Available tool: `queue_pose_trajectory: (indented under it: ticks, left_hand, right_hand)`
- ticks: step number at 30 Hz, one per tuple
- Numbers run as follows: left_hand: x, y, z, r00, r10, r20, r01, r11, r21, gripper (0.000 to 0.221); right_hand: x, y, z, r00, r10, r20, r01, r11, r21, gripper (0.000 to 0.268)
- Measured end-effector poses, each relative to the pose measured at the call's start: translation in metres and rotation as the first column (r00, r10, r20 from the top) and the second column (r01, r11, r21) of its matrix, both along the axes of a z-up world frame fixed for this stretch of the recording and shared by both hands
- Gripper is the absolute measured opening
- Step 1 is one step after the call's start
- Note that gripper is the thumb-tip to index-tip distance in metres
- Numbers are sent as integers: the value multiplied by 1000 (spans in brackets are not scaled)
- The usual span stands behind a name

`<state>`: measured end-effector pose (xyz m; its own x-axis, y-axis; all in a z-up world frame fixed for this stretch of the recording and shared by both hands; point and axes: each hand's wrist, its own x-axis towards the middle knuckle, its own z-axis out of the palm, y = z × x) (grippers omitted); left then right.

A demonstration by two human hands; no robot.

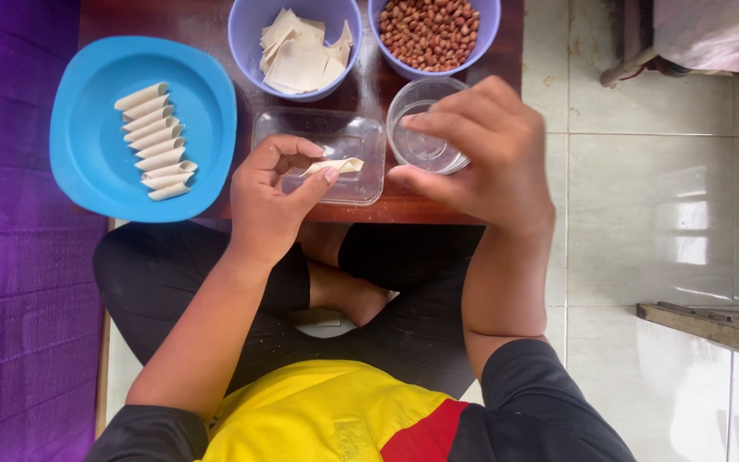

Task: Rolling small dough wrappers around peanuts to create cylindrical snacks.

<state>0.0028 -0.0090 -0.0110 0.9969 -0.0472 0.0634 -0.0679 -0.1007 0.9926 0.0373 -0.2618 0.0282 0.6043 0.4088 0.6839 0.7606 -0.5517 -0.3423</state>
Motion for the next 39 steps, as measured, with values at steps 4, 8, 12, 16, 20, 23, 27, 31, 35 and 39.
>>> queue_pose_trajectory:
  ticks: [4, 8, 12, 16, 20, 23, 27, 31, 35, 39]
  left_hand:
    - [6, -14, -10, 994, 9, 113, -16, 998, 55, 28]
    - [23, -29, -22, 949, -18, 315, -14, 995, 100, 26]
    - [46, -43, -44, 799, -12, 601, -116, 978, 173, 24]
    - [61, -51, -46, 654, -47, 755, -126, 978, 169, 17]
    - [65, -48, -57, 625, 8, 780, -194, 970, 145, 16]
    - [65, -43, -54, 603, 10, 798, -210, 967, 147, 17]
    - [67, -32, -46, 551, -37, 833, -201, 964, 175, 12]
    - [69, -30, -53, 510, -77, 857, -190, 961, 199, 12]
    - [69, -30, -58, 520, -89, 850, -165, 965, 202, 11]
    - [71, -28, -61, 554, -79, 829, -167, 965, 203, 12]
  right_hand:
    - [-15, -18, 13, 993, -86, -80, 90, 995, 44, 37]
    - [-16, -28, -7, 980, -122, -155, 123, 992, -1, 23]
    - [-10, -21, -17, 983, -129, -127, 115, 987, -114, 27]
    - [-5, -13, -40, 972, -215, -97, 190, 958, -216, 36]
    - [-3, -7, -46, 934, -285, -214, 214, 929, -302, 48]
    - [-1, -5, -53, 909, -317, -271, 215, 913, -346, 60]
    - [2, 0, -56, 861, -388, -328, 225, 870, -439, 71]
    - [3, 5, -59, 847, -409, -340, 226, 855, -467, 74]
    - [5, 8, -56, 836, -441, -327, 250, 836, -489, 73]
    - [5, 5, -55, 831, -432, -349, 244, 848, -470, 71]
